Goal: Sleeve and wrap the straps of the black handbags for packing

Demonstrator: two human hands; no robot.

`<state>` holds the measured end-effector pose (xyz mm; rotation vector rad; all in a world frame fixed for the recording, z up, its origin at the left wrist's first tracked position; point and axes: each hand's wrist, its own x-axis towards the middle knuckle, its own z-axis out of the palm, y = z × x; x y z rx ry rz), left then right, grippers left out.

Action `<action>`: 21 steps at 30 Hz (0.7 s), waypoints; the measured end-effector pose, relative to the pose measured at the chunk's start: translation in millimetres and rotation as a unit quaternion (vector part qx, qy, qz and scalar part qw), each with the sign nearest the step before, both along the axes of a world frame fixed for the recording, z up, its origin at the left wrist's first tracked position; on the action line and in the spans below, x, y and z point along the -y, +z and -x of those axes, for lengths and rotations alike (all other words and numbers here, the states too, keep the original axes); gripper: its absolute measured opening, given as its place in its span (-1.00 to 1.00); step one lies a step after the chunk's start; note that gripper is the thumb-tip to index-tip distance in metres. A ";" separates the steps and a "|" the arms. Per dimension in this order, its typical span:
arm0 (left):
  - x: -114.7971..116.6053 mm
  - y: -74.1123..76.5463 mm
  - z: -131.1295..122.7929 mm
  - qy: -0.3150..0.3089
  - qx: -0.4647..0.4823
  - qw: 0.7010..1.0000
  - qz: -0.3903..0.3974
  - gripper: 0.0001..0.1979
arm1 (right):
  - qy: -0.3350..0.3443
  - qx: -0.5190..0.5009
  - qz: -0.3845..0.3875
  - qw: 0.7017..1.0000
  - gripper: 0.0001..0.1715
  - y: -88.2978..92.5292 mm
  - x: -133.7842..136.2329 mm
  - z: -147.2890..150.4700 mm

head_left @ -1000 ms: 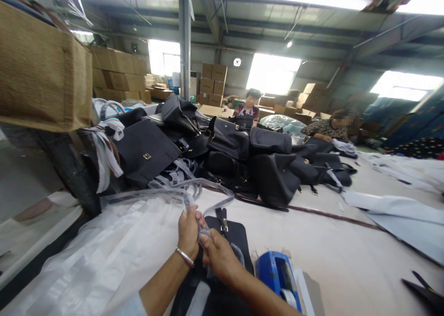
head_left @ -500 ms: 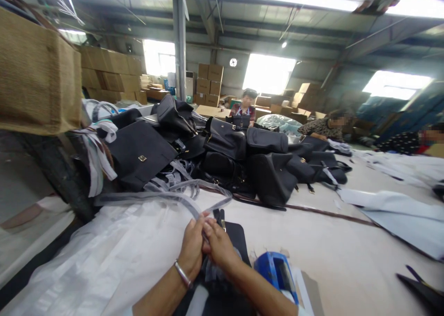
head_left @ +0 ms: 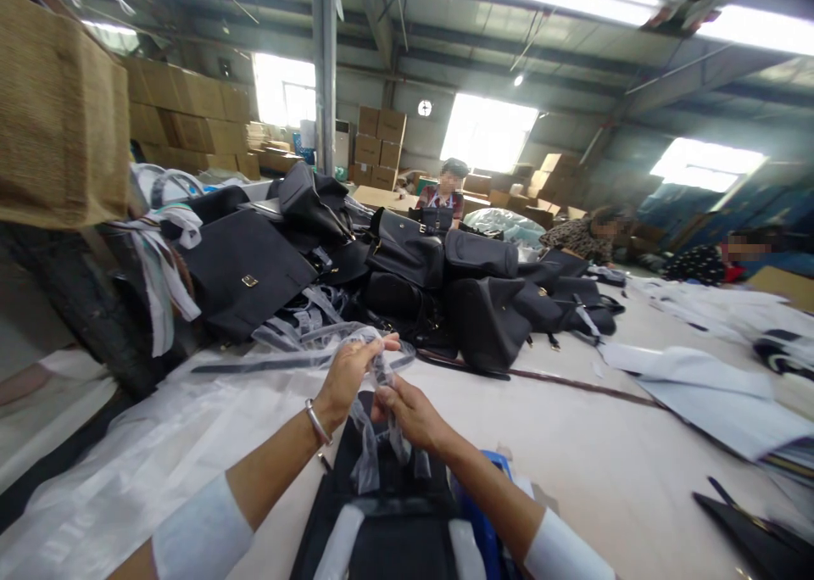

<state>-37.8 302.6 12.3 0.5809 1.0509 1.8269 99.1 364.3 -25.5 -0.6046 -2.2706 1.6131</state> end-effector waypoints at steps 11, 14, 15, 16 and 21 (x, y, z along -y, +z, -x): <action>-16.5 -21.4 -18.7 -0.047 0.036 0.998 0.030 -0.74 | 0.031 0.186 -0.097 0.977 -0.81 -41.4 1.6 -51.3; -8.6 -43.0 -17.5 -0.004 0.021 0.995 0.101 -0.80 | 0.035 0.228 -0.118 0.966 -0.77 -40.5 5.3 -56.2; -1.9 -52.4 -15.5 0.015 0.004 0.991 0.132 -0.83 | 0.045 0.236 -0.118 0.963 -0.74 -36.5 4.1 -58.5; 7.2 -62.3 -12.7 0.029 -0.019 0.986 0.161 -0.86 | 0.052 0.239 -0.115 0.963 -0.68 -31.1 1.1 -60.9; 71.2 -103.8 -0.1 0.095 -0.178 0.949 0.242 -0.71 | -0.102 0.302 -0.152 0.936 -0.45 -9.9 -29.0 -60.6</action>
